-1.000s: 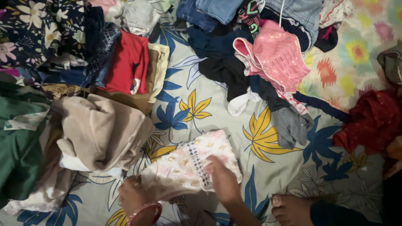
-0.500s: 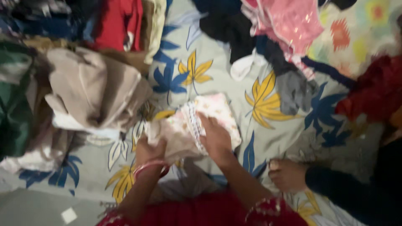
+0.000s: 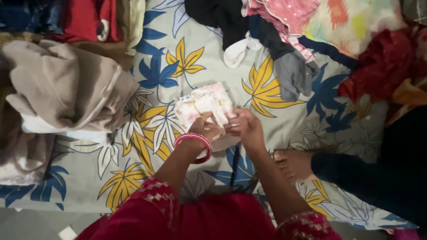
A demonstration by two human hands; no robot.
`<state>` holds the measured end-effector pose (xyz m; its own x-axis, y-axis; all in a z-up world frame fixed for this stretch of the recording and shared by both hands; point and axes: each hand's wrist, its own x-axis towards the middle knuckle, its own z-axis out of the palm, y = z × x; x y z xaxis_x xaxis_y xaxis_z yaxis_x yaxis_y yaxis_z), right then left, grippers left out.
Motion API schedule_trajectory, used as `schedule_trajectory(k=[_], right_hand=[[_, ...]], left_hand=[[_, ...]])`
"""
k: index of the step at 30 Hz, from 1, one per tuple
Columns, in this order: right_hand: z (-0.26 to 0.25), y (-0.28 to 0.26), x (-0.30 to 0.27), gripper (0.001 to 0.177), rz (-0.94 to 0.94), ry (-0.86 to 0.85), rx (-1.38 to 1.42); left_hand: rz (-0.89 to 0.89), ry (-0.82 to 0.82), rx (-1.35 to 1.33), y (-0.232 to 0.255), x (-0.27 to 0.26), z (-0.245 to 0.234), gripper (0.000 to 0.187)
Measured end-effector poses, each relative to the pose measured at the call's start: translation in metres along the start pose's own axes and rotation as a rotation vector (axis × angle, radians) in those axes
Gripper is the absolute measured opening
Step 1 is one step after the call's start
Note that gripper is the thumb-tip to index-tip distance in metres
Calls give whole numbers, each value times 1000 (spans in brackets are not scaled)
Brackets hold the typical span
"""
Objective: The person folds several small garments on a bed, including a white cloth, a pink top, a green shirt, and a patterned white piece. Each item is smoothed and folded by hand and placed into a growing stack on the bed.
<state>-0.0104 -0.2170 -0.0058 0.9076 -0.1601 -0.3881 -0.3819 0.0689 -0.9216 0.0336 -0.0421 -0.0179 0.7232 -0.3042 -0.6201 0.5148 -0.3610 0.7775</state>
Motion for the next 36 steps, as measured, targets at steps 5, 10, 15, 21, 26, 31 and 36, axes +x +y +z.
schedule_trajectory(k=[5, 10, 15, 21, 26, 31, 36], right_hand=[[22, -23, -3, 75, -401, 159, -456], [36, -25, 16, 86, -273, 297, -856], [36, -12, 38, 68, -49, 174, -678], [16, -11, 58, 39, 18, -160, 40], [34, -35, 95, 36, 84, -80, 234], [74, -22, 147, 45, 105, -185, 514], [85, -11, 181, 43, -153, 27, -254]], left_hand=[[241, -116, 74, -7, 0, 0, 61], [75, -151, 201, -11, -10, 3, 59], [157, -68, 139, -12, -34, -3, 84], [370, 276, 510, 18, -53, -22, 55], [566, 465, 723, 52, -30, -53, 74], [532, 519, 1030, 32, 35, -77, 91], [995, 1090, 1325, -32, 105, -87, 58]])
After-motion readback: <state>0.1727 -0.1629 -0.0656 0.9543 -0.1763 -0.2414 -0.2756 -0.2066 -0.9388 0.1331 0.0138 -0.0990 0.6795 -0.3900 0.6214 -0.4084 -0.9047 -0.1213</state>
